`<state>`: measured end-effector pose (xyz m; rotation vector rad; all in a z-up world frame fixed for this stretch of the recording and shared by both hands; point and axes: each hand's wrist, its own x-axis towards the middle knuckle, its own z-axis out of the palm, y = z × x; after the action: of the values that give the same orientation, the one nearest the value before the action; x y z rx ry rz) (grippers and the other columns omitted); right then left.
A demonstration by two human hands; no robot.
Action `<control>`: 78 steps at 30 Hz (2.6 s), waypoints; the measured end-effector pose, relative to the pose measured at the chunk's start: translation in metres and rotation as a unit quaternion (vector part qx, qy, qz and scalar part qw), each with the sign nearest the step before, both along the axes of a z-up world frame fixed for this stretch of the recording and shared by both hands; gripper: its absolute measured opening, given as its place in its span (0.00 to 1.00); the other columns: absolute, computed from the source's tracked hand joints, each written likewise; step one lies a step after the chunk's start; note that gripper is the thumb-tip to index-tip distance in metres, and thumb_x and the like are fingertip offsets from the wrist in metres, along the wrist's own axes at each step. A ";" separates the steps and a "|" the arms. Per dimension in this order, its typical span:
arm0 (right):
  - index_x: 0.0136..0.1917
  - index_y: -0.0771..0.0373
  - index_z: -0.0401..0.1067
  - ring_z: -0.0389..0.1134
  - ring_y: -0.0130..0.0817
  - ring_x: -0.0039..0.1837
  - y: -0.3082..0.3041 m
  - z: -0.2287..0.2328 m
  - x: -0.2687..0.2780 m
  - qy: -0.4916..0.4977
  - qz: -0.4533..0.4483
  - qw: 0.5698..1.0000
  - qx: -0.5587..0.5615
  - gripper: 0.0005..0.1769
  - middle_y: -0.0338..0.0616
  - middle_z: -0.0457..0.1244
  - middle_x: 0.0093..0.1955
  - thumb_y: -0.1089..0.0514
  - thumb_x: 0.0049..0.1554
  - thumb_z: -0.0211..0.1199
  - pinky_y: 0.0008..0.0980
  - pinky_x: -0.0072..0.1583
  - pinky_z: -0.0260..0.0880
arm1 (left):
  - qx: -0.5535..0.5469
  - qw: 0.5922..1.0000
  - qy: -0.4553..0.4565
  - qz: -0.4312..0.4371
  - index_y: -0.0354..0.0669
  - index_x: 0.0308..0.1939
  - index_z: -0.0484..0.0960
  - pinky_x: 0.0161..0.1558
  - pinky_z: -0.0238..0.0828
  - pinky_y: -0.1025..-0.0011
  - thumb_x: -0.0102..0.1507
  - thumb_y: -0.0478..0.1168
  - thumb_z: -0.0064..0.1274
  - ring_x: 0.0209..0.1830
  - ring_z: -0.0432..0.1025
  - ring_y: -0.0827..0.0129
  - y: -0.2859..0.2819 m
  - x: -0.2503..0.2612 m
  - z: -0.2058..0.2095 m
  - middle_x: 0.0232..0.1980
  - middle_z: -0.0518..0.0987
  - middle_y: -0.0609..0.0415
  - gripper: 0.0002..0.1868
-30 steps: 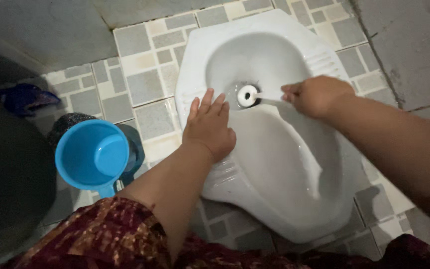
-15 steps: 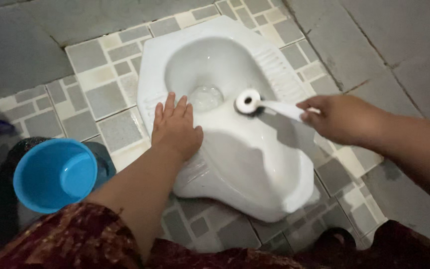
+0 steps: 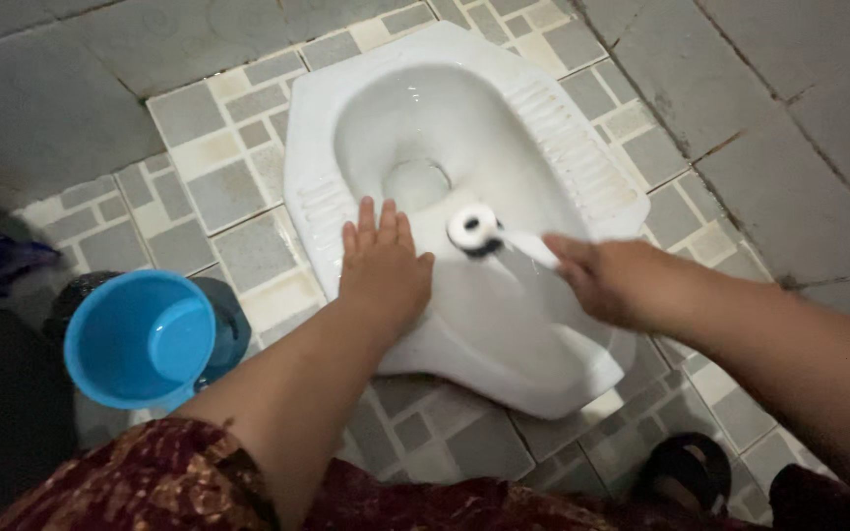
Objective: The person cleans a squat toilet by pouring water from a blue scoop and scrubbing with a toilet brush. They apply a cleaning agent from a sachet and continue scrubbing the bowl and surrounding tiles.
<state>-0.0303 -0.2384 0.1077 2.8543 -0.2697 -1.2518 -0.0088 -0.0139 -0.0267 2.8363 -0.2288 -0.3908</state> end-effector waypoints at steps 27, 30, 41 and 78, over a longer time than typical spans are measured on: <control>0.85 0.31 0.36 0.72 0.47 0.61 0.027 -0.005 0.047 -0.052 0.126 0.988 -0.078 0.35 0.54 0.66 0.63 0.53 0.69 0.37 0.47 0.63 0.74 | 0.028 0.991 0.111 -0.065 0.39 0.79 0.47 0.78 0.26 0.48 0.62 0.63 0.52 0.83 0.26 0.42 0.003 -0.008 0.045 0.84 0.41 0.45 0.52; 0.86 0.34 0.34 0.73 0.49 0.58 0.027 -0.004 0.035 -0.045 0.107 0.991 -0.072 0.35 0.58 0.67 0.62 0.53 0.70 0.36 0.47 0.60 0.75 | -0.049 0.991 0.123 -0.028 0.39 0.79 0.45 0.78 0.29 0.50 0.64 0.61 0.49 0.84 0.30 0.45 -0.013 -0.002 0.042 0.84 0.41 0.45 0.50; 0.84 0.41 0.41 0.76 0.39 0.47 -0.040 0.034 -0.067 0.054 0.135 0.983 -0.110 0.35 0.48 0.71 0.47 0.48 0.67 0.45 0.40 0.55 0.79 | -0.233 0.921 -0.035 -0.312 0.32 0.75 0.46 0.76 0.46 0.55 0.75 0.52 0.37 0.81 0.39 0.28 -0.164 -0.041 -0.011 0.80 0.40 0.22 0.34; 0.64 0.61 0.67 0.66 0.37 0.30 0.028 -0.047 0.037 -0.137 -0.288 0.909 0.268 0.28 0.50 0.67 0.38 0.39 0.64 0.46 0.37 0.32 0.67 | -0.395 0.860 0.288 0.146 0.21 0.60 0.67 0.42 0.76 0.52 0.66 0.37 0.40 0.45 0.81 0.49 -0.141 0.143 -0.060 0.50 0.79 0.30 0.23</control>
<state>0.0070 -0.2102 0.0611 3.5993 -0.9826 -1.1047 0.1341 -0.1553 -0.0862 1.8065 0.1426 -0.8242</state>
